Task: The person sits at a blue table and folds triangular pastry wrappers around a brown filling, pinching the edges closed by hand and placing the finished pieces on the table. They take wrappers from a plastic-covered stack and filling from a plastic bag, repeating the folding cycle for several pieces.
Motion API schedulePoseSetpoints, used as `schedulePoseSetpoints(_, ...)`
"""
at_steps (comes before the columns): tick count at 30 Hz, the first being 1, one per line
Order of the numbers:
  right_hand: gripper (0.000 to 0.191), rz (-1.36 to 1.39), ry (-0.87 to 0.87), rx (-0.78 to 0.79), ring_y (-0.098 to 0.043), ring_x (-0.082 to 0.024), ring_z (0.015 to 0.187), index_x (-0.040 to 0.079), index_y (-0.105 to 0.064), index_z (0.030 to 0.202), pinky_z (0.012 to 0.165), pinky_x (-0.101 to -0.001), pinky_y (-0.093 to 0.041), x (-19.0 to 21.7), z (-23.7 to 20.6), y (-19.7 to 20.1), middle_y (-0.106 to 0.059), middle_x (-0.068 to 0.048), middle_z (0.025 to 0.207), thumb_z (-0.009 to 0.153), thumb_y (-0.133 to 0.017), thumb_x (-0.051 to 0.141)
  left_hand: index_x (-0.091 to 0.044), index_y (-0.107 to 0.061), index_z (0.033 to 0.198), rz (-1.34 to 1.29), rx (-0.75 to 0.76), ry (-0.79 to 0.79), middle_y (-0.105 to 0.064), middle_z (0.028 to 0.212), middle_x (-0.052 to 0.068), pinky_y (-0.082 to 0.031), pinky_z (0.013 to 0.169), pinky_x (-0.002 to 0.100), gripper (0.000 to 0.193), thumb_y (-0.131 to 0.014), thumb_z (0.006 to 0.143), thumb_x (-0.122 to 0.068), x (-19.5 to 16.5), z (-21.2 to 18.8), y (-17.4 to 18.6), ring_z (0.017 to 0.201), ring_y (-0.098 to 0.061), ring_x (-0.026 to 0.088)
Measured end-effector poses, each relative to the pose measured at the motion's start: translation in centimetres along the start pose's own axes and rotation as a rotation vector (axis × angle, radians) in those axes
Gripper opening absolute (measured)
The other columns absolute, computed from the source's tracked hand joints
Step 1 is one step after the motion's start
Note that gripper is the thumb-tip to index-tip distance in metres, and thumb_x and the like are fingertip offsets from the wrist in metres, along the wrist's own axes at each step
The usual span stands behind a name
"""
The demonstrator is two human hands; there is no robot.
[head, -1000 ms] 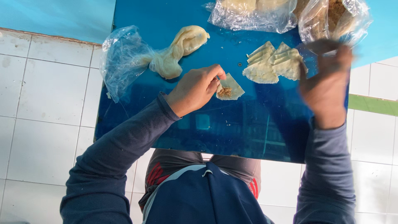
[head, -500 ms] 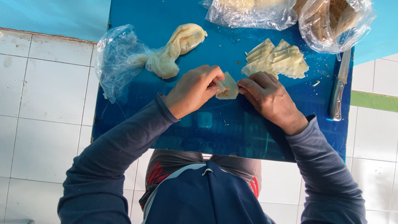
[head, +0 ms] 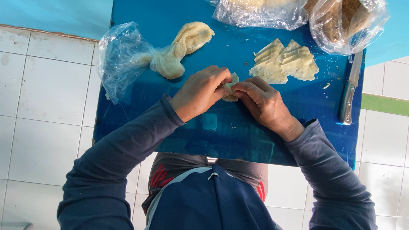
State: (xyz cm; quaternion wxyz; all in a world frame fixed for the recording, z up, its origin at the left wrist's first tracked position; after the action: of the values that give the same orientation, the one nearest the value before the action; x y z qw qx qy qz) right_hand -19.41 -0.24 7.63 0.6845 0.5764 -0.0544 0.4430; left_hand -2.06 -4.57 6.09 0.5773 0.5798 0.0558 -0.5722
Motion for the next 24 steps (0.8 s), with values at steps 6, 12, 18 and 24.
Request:
schedulePoseSetpoints(6, 0.021, -0.013, 0.008, 0.017, -0.073, -0.025, 0.091, 0.006, -0.067, 0.119, 0.076, -0.0339, -0.059, 0.2, 0.1, -0.5, -0.067, -0.011, 0.107, 0.098, -0.073, 0.006, -0.006, -0.059, 0.109, -0.02, 0.003, 0.01, -0.065, 0.097, 0.01, -0.057, 0.066, 0.037, 0.028, -0.079, 0.089, -0.009, 0.0, 0.0, 0.0, 0.083, -0.07, 0.026)
schedulePoseSetpoints(12, 0.027, -0.142, 0.062, 0.0, -0.068, -0.028, 0.096, 0.005, -0.07, 0.118, 0.081, -0.0373, -0.057, 0.3, 0.1, -0.4, -0.066, -0.012, 0.109, 0.092, -0.078, 0.008, -0.006, -0.063, 0.102, 0.026, 0.017, -0.035, -0.065, 0.097, 0.01, -0.056, 0.066, 0.038, 0.021, -0.079, 0.09, -0.01, -0.1, -0.1, 0.0, 0.082, -0.069, 0.029)
schedulePoseSetpoints(18, 0.036, -0.225, 0.14, 0.133, -0.067, -0.027, 0.091, 0.007, -0.073, 0.124, 0.087, -0.0401, -0.054, 1.4, 0.4, 0.7, -0.07, -0.008, 0.109, 0.089, -0.079, 0.008, -0.005, -0.066, 0.094, 0.138, 0.084, -0.064, -0.062, 0.093, 0.01, -0.056, 0.065, 0.038, 0.011, -0.075, 0.09, -0.008, -0.1, 0.1, -0.6, 0.079, -0.068, 0.027)
schedulePoseSetpoints(24, 0.034, -0.275, 0.252, 0.12, -0.068, -0.029, 0.101, 0.007, -0.071, 0.119, 0.09, -0.0399, -0.054, 2.7, 0.6, 1.4, -0.07, -0.009, 0.112, 0.087, -0.081, 0.012, -0.002, -0.065, 0.095, 0.214, 0.122, -0.135, -0.06, 0.096, 0.011, -0.056, 0.068, 0.038, 0.009, -0.073, 0.094, -0.007, -0.5, -0.2, -0.4, 0.08, -0.067, 0.026)
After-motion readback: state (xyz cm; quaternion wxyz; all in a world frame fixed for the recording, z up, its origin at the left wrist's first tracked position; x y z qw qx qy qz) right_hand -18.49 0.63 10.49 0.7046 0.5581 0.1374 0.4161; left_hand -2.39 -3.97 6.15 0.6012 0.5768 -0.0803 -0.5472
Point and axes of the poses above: each hand's wrist, its own z-axis towards the middle knuckle, its own y-axis out of the back of the hand, x = y × z, the point moved 5 cm from there along z, towards the middle knuckle
